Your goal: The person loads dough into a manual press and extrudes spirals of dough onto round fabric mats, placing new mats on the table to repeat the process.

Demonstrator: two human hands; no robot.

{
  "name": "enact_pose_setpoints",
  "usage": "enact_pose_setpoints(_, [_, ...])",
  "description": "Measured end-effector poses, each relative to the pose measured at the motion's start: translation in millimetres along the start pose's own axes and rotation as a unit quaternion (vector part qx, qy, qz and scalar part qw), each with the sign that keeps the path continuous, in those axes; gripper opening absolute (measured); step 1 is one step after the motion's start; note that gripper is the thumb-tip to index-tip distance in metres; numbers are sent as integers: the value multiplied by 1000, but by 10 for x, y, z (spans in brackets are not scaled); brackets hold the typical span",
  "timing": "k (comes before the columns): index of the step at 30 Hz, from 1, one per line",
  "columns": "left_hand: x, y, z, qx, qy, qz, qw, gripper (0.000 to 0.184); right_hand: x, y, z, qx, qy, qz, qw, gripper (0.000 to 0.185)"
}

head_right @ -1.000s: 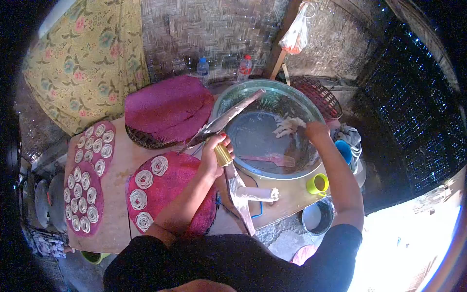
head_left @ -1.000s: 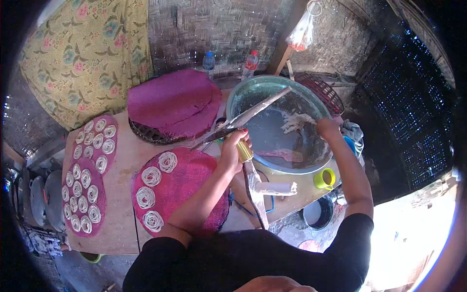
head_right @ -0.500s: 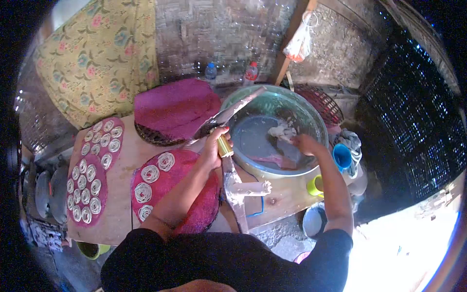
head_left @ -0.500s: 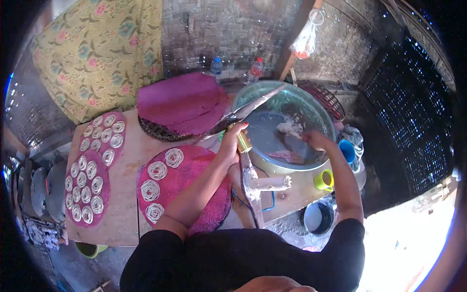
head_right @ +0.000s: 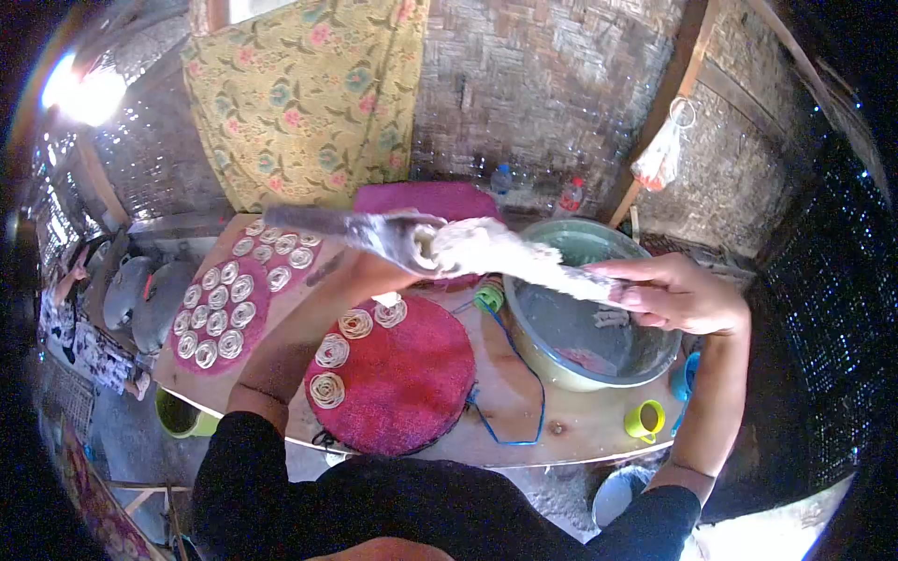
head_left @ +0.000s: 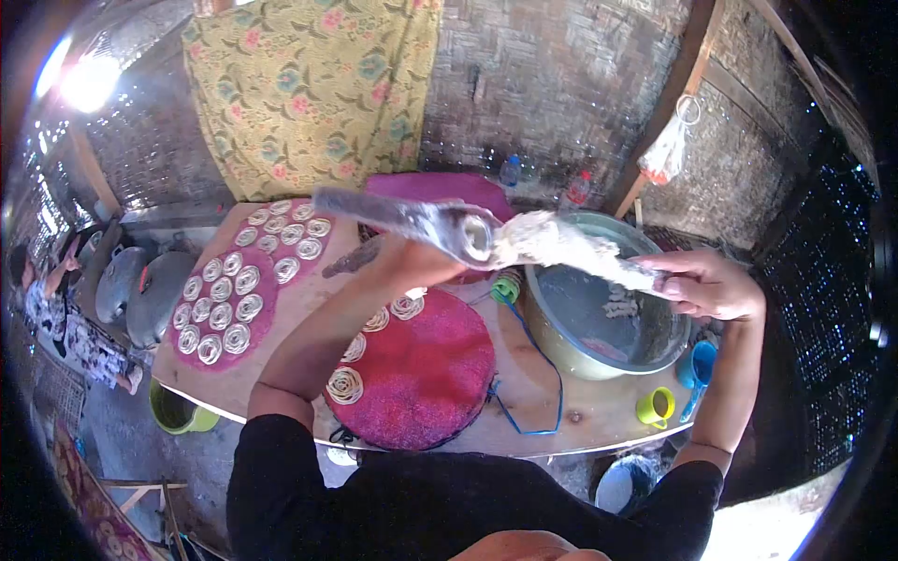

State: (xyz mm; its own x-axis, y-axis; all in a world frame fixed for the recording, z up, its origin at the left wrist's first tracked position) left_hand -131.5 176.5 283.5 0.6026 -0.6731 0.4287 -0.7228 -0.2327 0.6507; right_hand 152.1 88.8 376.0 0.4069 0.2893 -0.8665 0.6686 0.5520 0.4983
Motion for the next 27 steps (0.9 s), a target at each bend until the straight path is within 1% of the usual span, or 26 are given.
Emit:
enact_pose_setpoints(1, [14, 28, 68, 40, -14, 9, 999, 38, -46, -94, -76, -22, -10, -19, 1000, 39])
enact_pose_setpoints(2, [39, 30, 114, 63, -85, 13, 994, 31, 7, -138, -169, -41, -35, 9, 999, 42])
enact_pose_setpoints(3, [28, 70, 133, 67, -86, 8, 994, 31, 0, -190, -257, -61, -10, -4, 998, 38])
enact_pose_setpoints(4, [41, 91, 161, 66, -106, -88, 988, 30, 24, -162, -348, -55, 12, 102, 993, 38])
enact_pose_setpoints(5, [40, 94, 190, 64, -124, -182, 973, 29, -29, -166, -428, -49, 35, 206, 977, 38])
enact_pose_setpoints(6, [-7, 109, 194, 78, -129, -161, 975, 27, -121, -195, -440, -50, 40, 206, 976, 38])
enact_pose_setpoints(7, [-55, 123, 200, 91, -136, -139, 977, 26, -332, -221, -432, -20, 115, 365, 923, 32])
enact_pose_setpoints(8, [-3, 178, 202, 127, -157, -167, 965, 24, -544, -315, -436, 14, 188, 512, 838, 27])
enact_pose_setpoints(9, [49, 214, 206, 162, -179, -194, 951, 23, -617, -417, -481, 14, 191, 511, 838, 27])
enact_pose_setpoints(10, [-23, 132, 158, 92, -110, -238, 961, 22, -762, -554, -504, 56, 248, 620, 742, 25])
enact_pose_setpoints(11, [-15, 110, 157, 92, -110, -240, 960, 22, -889, -709, -518, 98, 298, 713, 627, 24])
enact_pose_setpoints(12, [34, 119, 161, 103, -117, -218, 963, 23, -889, -883, -582, 105, 321, 742, 580, 25])
enact_pose_setpoints(13, [66, 140, 176, 100, -107, -225, 963, 24, -825, -1056, -638, 113, 342, 767, 531, 26])
enact_pose_setpoints(15, [173, 210, 235, 97, -99, -233, 963, 26, -672, -1275, -668, 115, 329, 779, 522, 29])
enact_pose_setpoints(17, [122, 313, 333, 101, -26, -209, 972, 29, -528, -1380, -662, 115, 320, 789, 512, 33])
enact_pose_setpoints(18, [57, 332, 345, 60, 5, -171, 983, 27, -430, -1385, -654, 98, 305, 797, 513, 41])
enact_pose_setpoints(19, [-3, 367, 367, 61, 10, -175, 983, 27, -354, -1384, -639, 81, 292, 803, 514, 50])
enact_pose_setpoints(20, [-139, 361, 368, 26, 49, -164, 985, 24, -340, -1330, -598, 101, 285, 787, 538, 48])
enact_pose_setpoints(21, [-289, 353, 368, -7, 86, -153, 984, 22, -418, -1267, -515, 101, 292, 787, 535, 48])
enact_pose_setpoints(22, [-401, 427, 408, 39, 43, -25, 998, 17, -580, -1157, -382, 133, 276, 783, 541, 43])
enact_pose_setpoints(23, [-657, 421, 449, 60, 39, -27, 997, 19, -699, -1084, -288, 163, 257, 779, 548, 38])
enact_pose_setpoints(24, [-745, 488, 461, 80, 36, -29, 996, 22, -774, -1056, -288, 163, 260, 778, 549, 38])
enact_pose_setpoints(25, [-865, 466, 504, 66, 93, 48, 992, 24, -861, -1025, -312, 168, 282, 766, 553, 37])
enact_pose_setpoints(26, [-819, 516, 525, 61, 149, 125, 979, 25, -904, -1014, -338, 172, 301, 753, 560, 36])
enact_pose_setpoints(27, [-648, 541, 516, 102, 86, 151, 980, 28, -881, -1038, -416, 170, 297, 750, 567, 36])
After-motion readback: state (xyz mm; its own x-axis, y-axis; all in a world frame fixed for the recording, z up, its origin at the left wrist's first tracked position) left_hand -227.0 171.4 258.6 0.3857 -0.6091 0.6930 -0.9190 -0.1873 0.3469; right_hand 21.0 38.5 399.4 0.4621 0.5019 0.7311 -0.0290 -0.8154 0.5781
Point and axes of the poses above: each hand's wrist, its own z-axis away from the middle knuckle, its own y-axis out of the back of the hand, x = y × z, the point moved 5 cm from there along -z, towards the middle knuckle, and after that the axes turned 10 degrees about y, right-handed, at the moved point
